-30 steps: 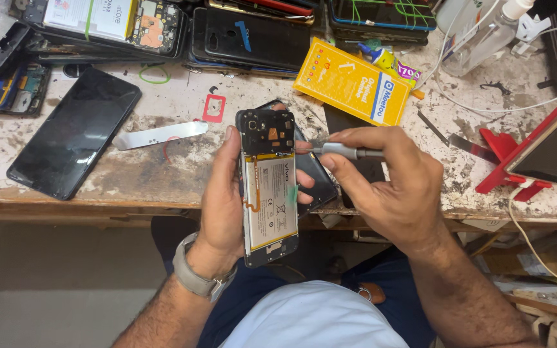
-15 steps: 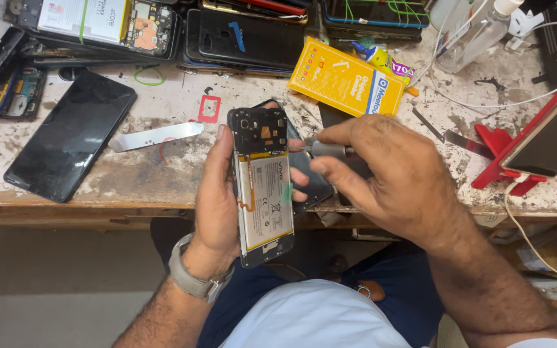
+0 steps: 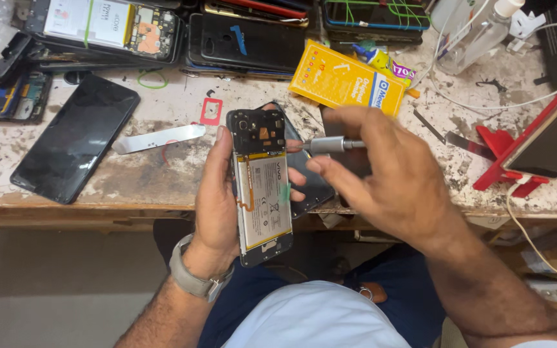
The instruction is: The person removes the back cover of a smartphone, then uses a screwdriver to unscrew and detach the camera module. The phone is then powered on to display the brand logo.
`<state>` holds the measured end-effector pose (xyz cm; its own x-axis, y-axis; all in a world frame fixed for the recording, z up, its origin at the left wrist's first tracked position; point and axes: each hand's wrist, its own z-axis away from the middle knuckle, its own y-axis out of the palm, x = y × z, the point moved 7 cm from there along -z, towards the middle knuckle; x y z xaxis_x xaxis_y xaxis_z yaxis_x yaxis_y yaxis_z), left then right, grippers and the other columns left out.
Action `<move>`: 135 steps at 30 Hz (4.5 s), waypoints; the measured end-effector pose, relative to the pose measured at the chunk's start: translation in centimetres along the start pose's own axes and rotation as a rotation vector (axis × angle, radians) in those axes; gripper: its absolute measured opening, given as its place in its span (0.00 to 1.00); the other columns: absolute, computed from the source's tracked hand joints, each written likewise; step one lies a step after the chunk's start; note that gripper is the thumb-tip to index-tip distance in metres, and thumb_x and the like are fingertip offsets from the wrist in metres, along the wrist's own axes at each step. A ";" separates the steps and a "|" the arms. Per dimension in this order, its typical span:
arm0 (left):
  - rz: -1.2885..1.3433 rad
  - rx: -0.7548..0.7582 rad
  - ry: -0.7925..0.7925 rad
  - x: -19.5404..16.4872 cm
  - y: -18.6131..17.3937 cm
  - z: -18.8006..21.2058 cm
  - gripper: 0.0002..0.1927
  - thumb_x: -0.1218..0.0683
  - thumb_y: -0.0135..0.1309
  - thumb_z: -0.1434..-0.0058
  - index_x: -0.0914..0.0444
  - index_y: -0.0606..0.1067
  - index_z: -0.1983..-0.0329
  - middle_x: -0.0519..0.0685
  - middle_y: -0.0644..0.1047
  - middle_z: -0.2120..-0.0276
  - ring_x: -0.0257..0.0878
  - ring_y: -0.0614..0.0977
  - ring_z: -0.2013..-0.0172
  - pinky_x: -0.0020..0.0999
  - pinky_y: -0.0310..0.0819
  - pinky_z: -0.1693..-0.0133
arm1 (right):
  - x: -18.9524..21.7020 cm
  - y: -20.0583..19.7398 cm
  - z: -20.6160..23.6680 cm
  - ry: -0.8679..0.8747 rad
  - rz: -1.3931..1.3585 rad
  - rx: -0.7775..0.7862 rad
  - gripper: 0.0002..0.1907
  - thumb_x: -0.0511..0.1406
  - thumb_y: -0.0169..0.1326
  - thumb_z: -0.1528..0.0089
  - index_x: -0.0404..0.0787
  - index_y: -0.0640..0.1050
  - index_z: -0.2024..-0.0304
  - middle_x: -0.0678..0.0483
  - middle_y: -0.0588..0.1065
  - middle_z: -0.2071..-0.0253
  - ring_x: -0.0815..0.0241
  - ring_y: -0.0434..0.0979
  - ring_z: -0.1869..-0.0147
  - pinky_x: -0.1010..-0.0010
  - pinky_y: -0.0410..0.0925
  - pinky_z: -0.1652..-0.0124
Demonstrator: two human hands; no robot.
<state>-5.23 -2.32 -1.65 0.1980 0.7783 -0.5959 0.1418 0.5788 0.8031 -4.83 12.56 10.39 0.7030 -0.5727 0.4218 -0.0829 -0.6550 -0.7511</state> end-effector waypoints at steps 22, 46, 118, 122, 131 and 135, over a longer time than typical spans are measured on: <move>-0.016 -0.068 -0.041 0.2 -0.1 1.0 0.37 0.35 0.26 0.26 0.67 0.72 0.38 0.61 0.78 0.44 0.46 0.83 0.60 0.44 0.81 0.57 | -1.0 -0.4 2.0 0.051 -0.026 -0.074 0.09 0.29 0.61 0.35 0.35 0.79 0.53 0.48 0.80 0.55 0.55 0.82 0.50 0.67 0.73 0.50; 0.051 0.019 -0.170 2.7 1.2 0.9 0.39 0.34 0.26 0.26 0.69 0.71 0.37 0.59 0.77 0.42 0.44 0.82 0.59 0.42 0.82 0.56 | 1.6 -0.9 2.9 -0.048 -0.009 -0.100 0.11 0.27 0.64 0.39 0.35 0.78 0.55 0.49 0.79 0.58 0.56 0.82 0.55 0.68 0.73 0.56; -0.102 -0.176 -0.049 1.1 1.4 1.4 0.35 0.35 0.28 0.29 0.64 0.72 0.40 0.57 0.78 0.45 0.44 0.82 0.63 0.43 0.82 0.61 | -2.5 -1.3 2.9 0.059 0.011 -0.108 0.11 0.28 0.61 0.38 0.35 0.77 0.53 0.48 0.79 0.57 0.53 0.81 0.52 0.66 0.73 0.53; -0.065 -0.126 -0.087 2.4 1.6 1.7 0.35 0.35 0.28 0.27 0.66 0.72 0.40 0.58 0.77 0.46 0.45 0.82 0.61 0.44 0.81 0.59 | -2.3 0.5 2.7 -0.004 0.038 -0.038 0.11 0.28 0.62 0.39 0.34 0.77 0.54 0.47 0.78 0.57 0.51 0.80 0.51 0.63 0.72 0.52; -0.049 -0.083 -0.107 3.0 1.7 0.7 0.36 0.35 0.26 0.26 0.66 0.72 0.39 0.58 0.76 0.41 0.45 0.83 0.62 0.42 0.82 0.59 | -0.9 -2.1 3.8 -0.006 0.061 -0.104 0.11 0.27 0.63 0.39 0.34 0.77 0.55 0.48 0.79 0.57 0.52 0.81 0.53 0.64 0.73 0.53; 0.004 -0.014 -0.105 2.8 2.5 0.6 0.37 0.35 0.26 0.24 0.69 0.69 0.35 0.59 0.75 0.39 0.44 0.83 0.60 0.41 0.82 0.57 | -0.2 -2.3 4.0 -0.006 -0.084 -0.157 0.12 0.27 0.63 0.38 0.33 0.76 0.54 0.48 0.79 0.58 0.56 0.82 0.56 0.69 0.74 0.56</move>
<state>-3.70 1.17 -1.35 0.2988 0.7515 -0.5882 0.1276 0.5793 0.8050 -1.90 16.17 10.03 0.7164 -0.5096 0.4765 -0.1320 -0.7696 -0.6247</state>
